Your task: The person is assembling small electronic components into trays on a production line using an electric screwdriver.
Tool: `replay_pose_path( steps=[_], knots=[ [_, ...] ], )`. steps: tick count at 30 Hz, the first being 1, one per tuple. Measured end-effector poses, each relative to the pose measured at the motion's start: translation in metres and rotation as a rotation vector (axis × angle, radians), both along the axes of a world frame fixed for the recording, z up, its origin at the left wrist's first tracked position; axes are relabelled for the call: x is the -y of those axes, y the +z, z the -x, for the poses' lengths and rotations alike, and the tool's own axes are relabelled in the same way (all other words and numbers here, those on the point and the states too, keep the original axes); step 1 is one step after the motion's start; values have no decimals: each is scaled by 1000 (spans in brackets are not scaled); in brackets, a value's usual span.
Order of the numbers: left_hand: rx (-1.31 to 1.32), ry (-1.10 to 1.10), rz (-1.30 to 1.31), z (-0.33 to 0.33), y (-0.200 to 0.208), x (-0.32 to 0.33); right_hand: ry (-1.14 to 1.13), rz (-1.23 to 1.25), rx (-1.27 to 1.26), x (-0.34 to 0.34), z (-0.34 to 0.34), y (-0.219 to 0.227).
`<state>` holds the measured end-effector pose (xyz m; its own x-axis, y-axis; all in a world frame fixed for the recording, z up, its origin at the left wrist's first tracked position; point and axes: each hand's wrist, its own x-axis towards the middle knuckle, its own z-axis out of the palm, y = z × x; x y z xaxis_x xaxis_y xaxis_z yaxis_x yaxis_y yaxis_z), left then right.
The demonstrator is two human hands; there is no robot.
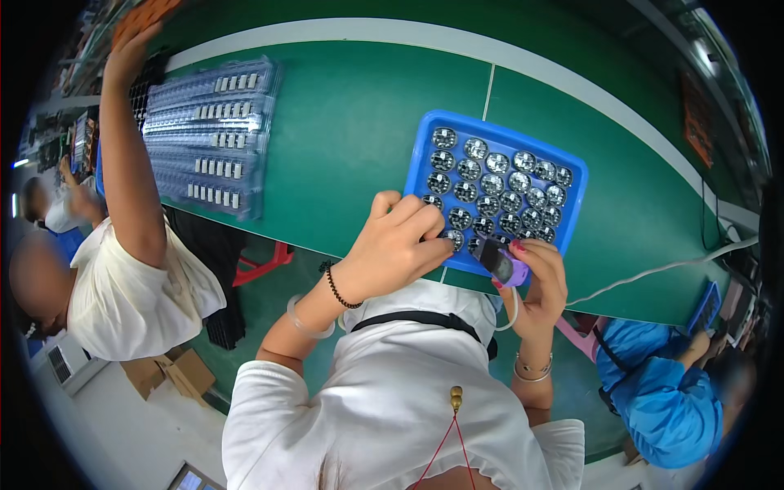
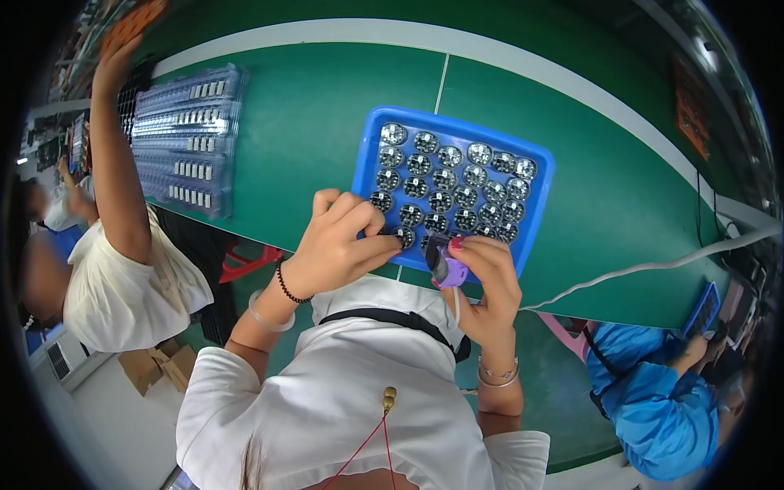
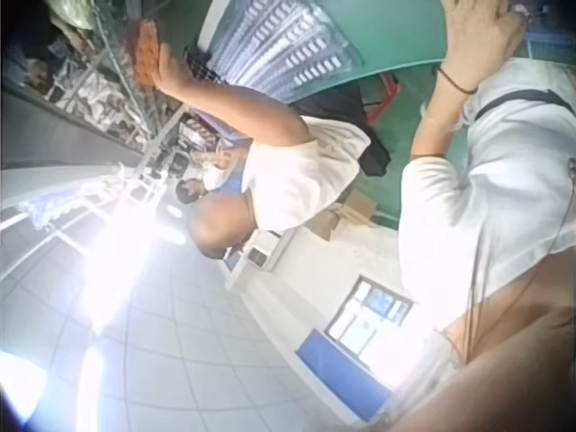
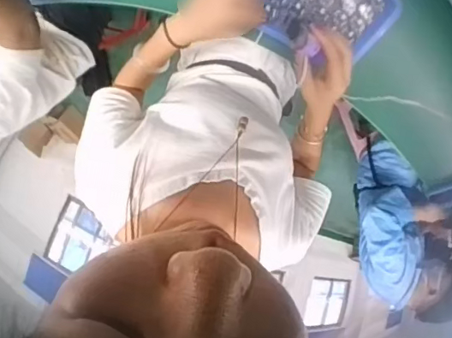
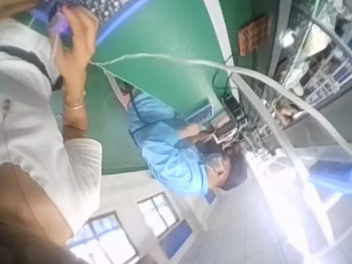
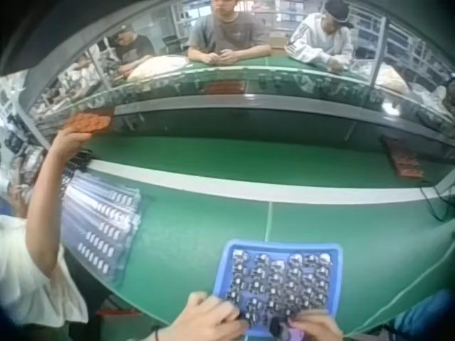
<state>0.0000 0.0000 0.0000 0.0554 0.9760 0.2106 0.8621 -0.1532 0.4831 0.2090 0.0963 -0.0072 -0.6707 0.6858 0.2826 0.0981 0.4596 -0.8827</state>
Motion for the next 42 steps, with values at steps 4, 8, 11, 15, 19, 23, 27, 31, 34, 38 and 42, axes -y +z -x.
replay_pose_path(
  steps=[4,8,11,15,19,23,27,31,34,38,42],
  knots=[
    [35,41,-151,-8,8,-2,19,3,-26,2,-1,0],
    [84,95,-163,-13,11,-3,1,-17,-54,3,-4,1],
    [98,99,-157,-12,15,-3,4,-5,-57,4,-1,1],
    [70,38,-152,-11,11,-2,16,-9,-66,8,-4,-2],
    [32,55,-118,-10,5,2,-287,202,-203,12,-15,-12],
    [5,68,-34,-9,-6,3,-503,198,-261,5,-33,-16],
    [52,69,-32,-8,2,5,-615,285,-343,9,-44,-23],
    [415,499,-69,-17,-7,21,-646,549,-566,12,-42,-34],
    [946,525,195,-7,-17,25,-644,555,-523,12,-35,-31],
    [1107,426,459,14,-13,20,-676,571,-531,5,-24,-32],
    [1223,403,483,20,-22,13,-629,591,-645,-10,-8,-40]
  ],
)
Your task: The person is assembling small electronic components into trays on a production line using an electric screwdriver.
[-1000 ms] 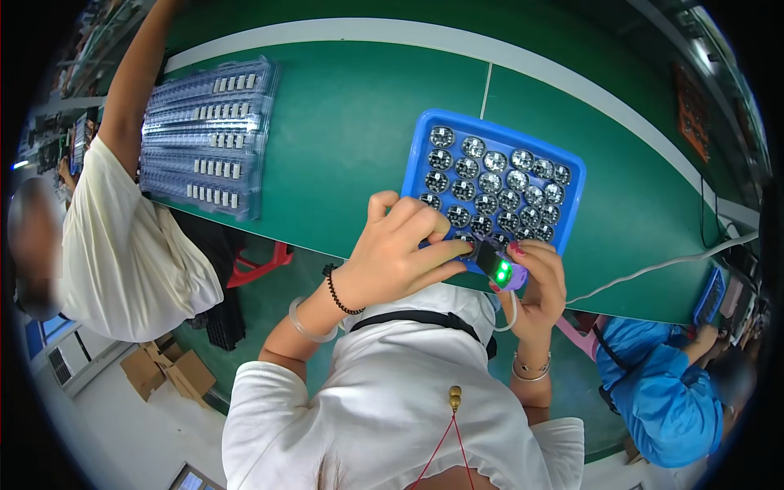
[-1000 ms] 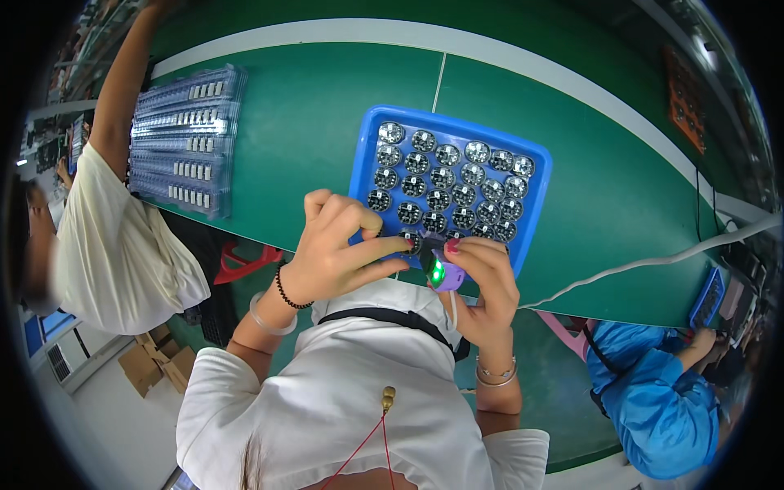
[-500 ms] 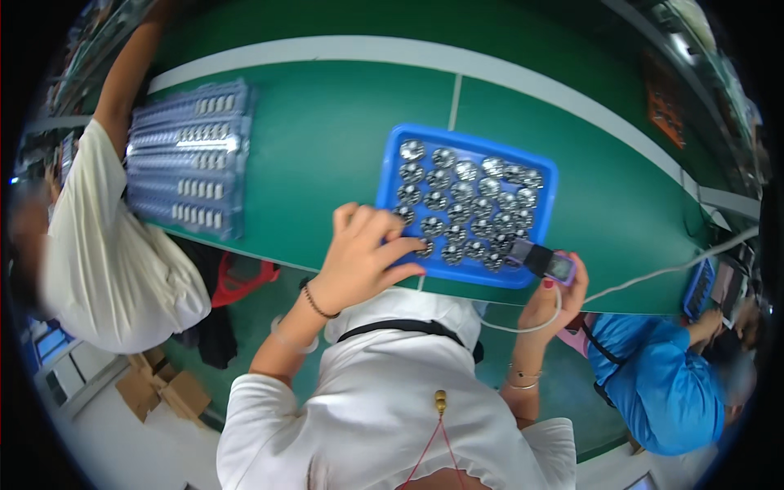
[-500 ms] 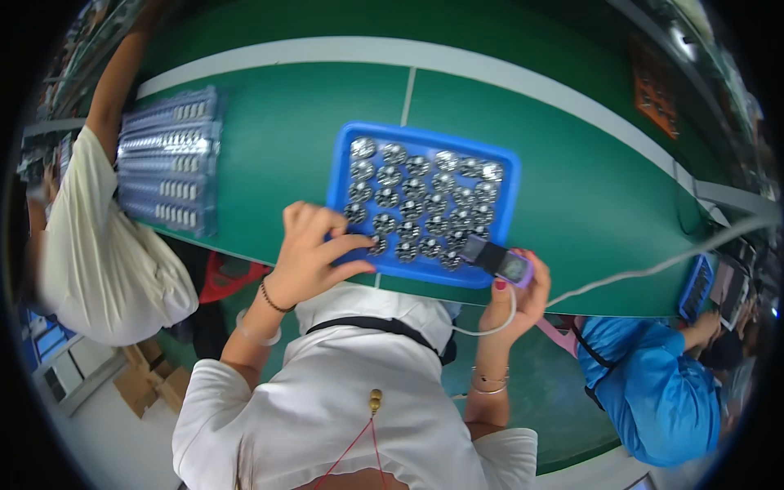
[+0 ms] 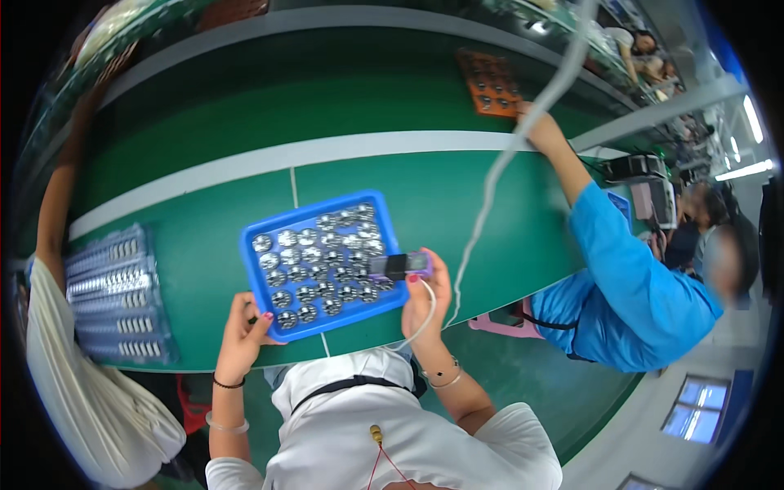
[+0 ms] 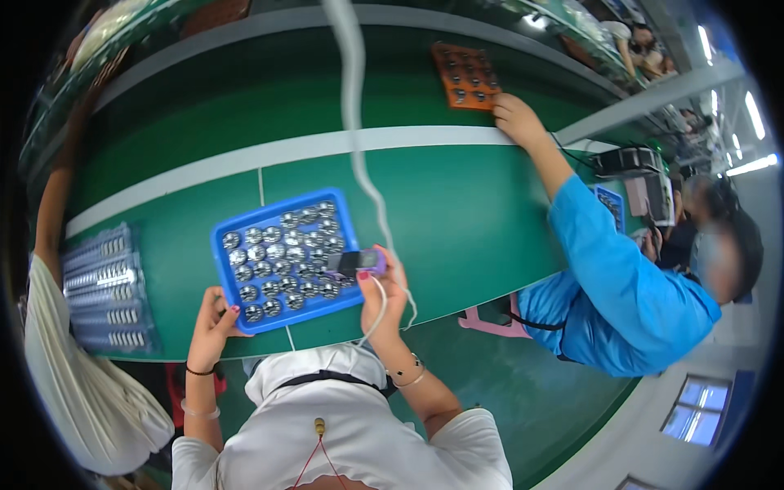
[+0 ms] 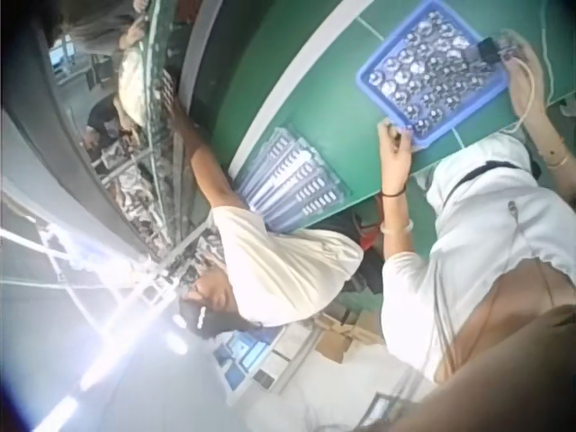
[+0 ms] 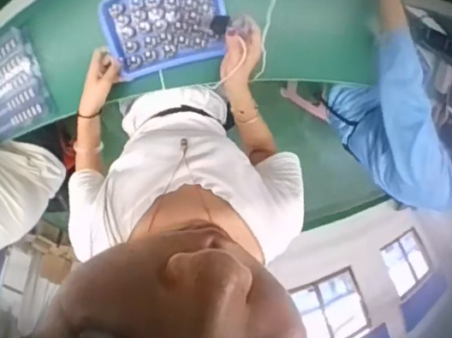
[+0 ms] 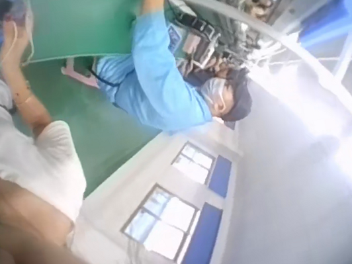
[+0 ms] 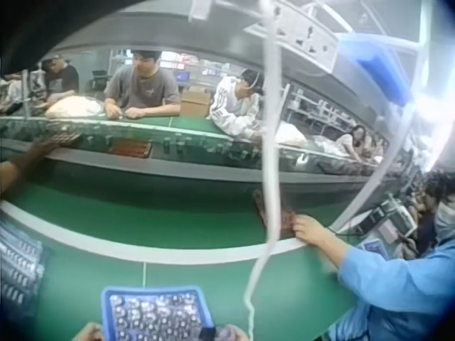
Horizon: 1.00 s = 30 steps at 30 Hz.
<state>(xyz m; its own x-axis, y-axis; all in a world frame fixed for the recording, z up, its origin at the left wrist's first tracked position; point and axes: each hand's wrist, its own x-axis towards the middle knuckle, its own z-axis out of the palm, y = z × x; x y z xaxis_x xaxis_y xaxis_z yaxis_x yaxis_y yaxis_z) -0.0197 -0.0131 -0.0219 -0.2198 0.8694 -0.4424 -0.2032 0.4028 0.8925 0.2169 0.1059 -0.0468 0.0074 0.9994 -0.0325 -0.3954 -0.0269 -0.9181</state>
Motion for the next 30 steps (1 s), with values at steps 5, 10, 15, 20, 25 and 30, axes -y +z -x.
replay_pose_path(
  steps=[5,10,15,20,25,30],
  knots=[
    [27,114,-14,29,-7,-27,-29,-24,-110,-17,18,14],
    [-60,140,-82,78,-7,-84,49,-51,-91,-24,18,11],
    [-78,139,-89,117,-7,-137,17,8,-34,-15,3,12],
    [-79,158,-103,156,-14,-183,-13,7,63,-11,-11,5],
    [-178,256,-63,174,-14,-217,-45,-26,114,-11,-12,5],
    [-220,349,-76,194,-22,-226,-22,21,79,-9,-14,-6]
  ],
)
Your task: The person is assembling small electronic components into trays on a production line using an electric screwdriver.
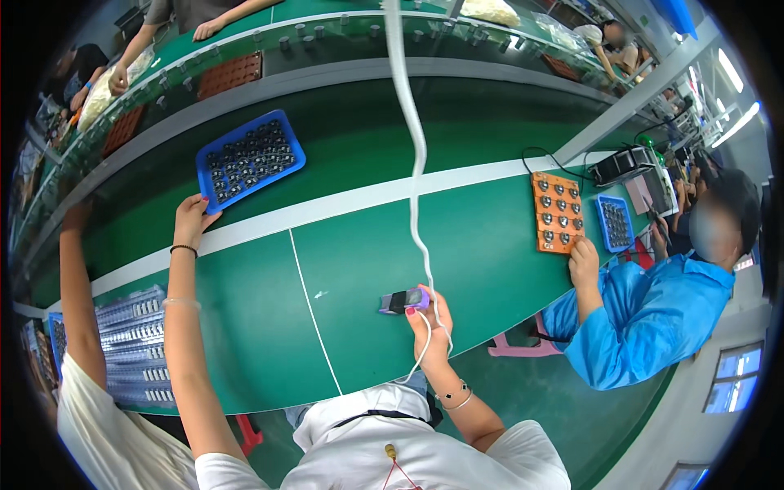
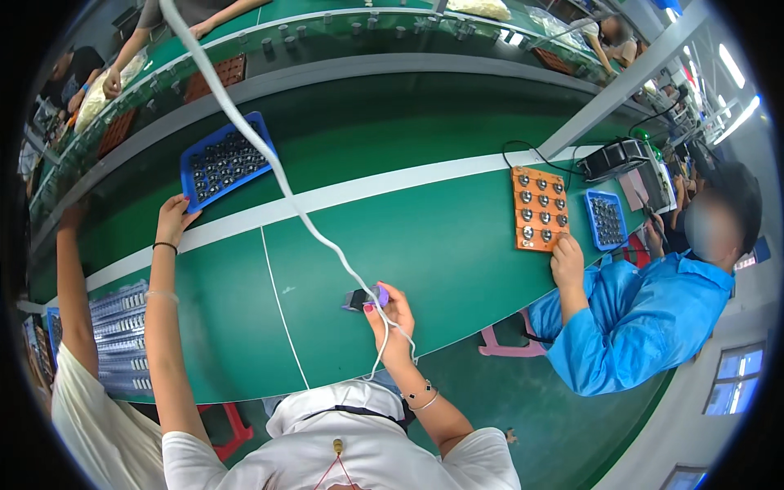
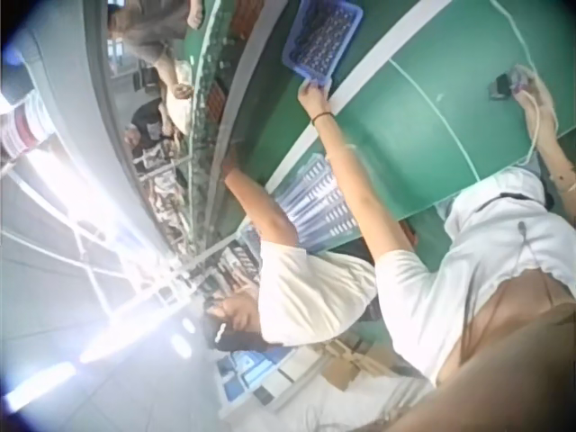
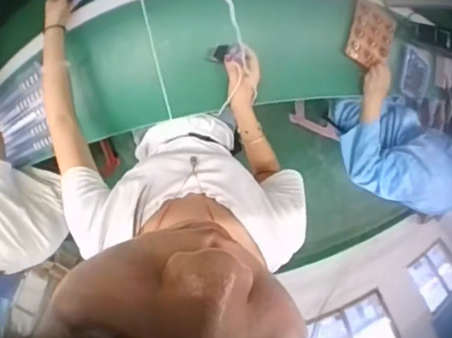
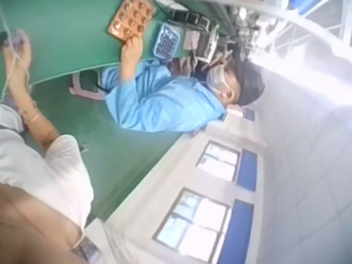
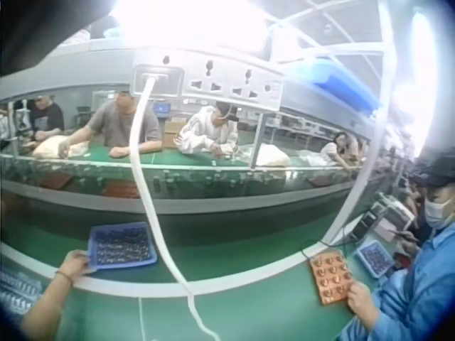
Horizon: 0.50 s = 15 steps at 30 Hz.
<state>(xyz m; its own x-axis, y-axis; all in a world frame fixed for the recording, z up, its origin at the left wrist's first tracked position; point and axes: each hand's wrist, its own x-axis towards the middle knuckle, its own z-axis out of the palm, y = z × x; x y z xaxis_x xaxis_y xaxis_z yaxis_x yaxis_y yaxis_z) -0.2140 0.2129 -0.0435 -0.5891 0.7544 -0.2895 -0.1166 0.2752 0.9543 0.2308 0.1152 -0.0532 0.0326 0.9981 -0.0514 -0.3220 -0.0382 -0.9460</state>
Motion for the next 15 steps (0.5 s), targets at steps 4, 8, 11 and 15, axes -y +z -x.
replay_pose_path(
  steps=[4,8,11,15],
  knots=[
    [-28,-37,-67,7,-7,12,63,-144,98,-3,1,-14],
    [-12,-45,-102,4,-10,18,62,-225,168,-4,-1,-12],
    [12,-23,-108,16,-17,25,74,-223,159,-3,1,-13],
    [-275,51,-85,2,-20,32,84,-222,167,-3,0,-12]
  ],
)
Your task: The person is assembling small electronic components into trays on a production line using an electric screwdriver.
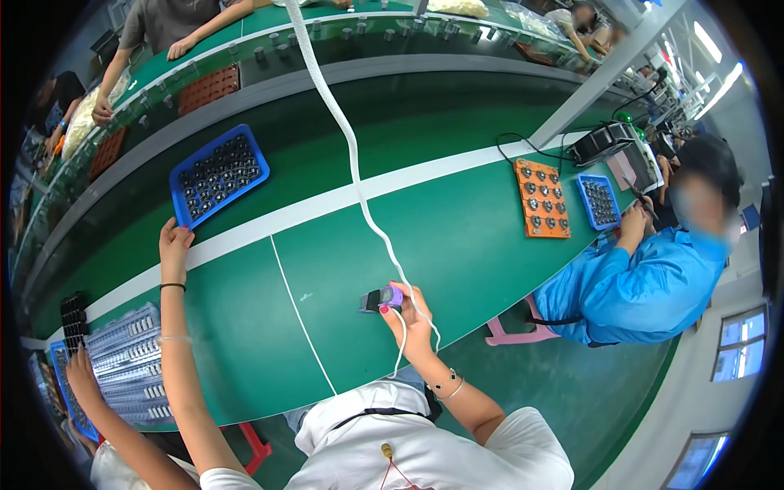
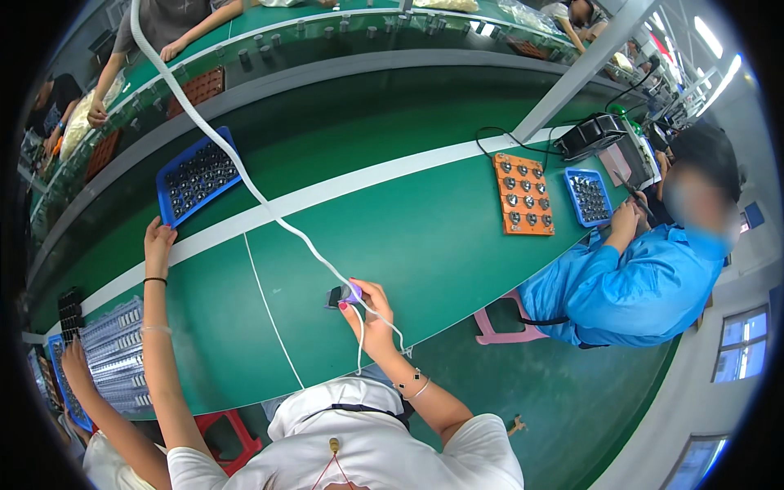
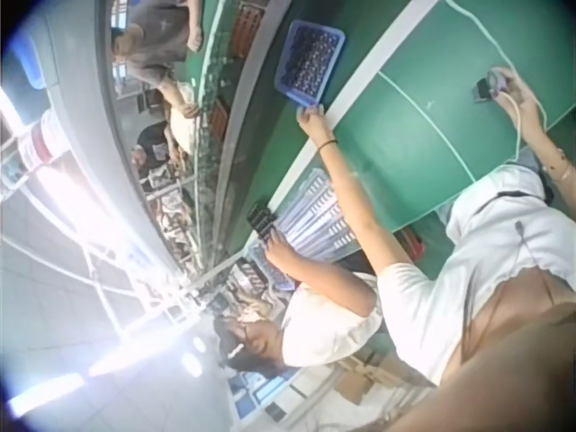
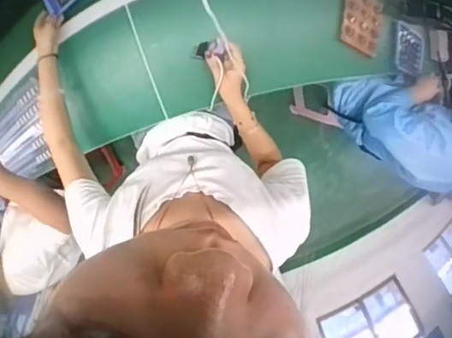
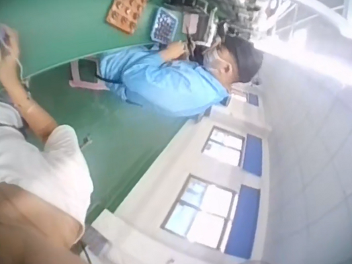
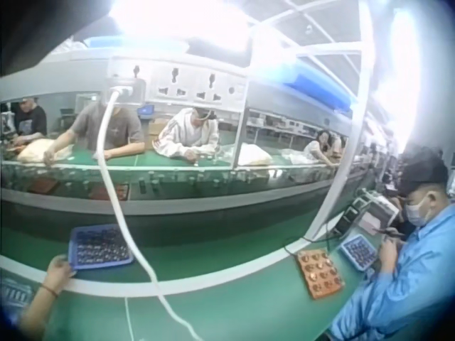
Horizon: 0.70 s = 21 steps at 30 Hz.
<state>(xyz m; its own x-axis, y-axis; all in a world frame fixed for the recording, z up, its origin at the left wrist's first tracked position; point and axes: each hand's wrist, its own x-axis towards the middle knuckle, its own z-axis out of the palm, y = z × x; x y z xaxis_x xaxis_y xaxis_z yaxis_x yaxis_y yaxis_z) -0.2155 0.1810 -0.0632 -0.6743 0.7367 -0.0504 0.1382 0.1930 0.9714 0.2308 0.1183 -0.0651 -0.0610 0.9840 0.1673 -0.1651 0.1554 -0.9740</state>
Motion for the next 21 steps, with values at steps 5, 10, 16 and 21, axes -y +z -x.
replay_pose_path(
  steps=[5,10,16,21],
  knots=[
    [-475,156,23,-23,0,14,-3,-42,-8,0,3,0],
    [-767,104,-106,-60,-6,55,-12,-81,41,1,6,-1],
    [-665,42,3,-131,10,122,28,-19,57,2,3,-4],
    [-826,26,74,-169,22,196,-11,-116,135,4,7,1]
  ],
)
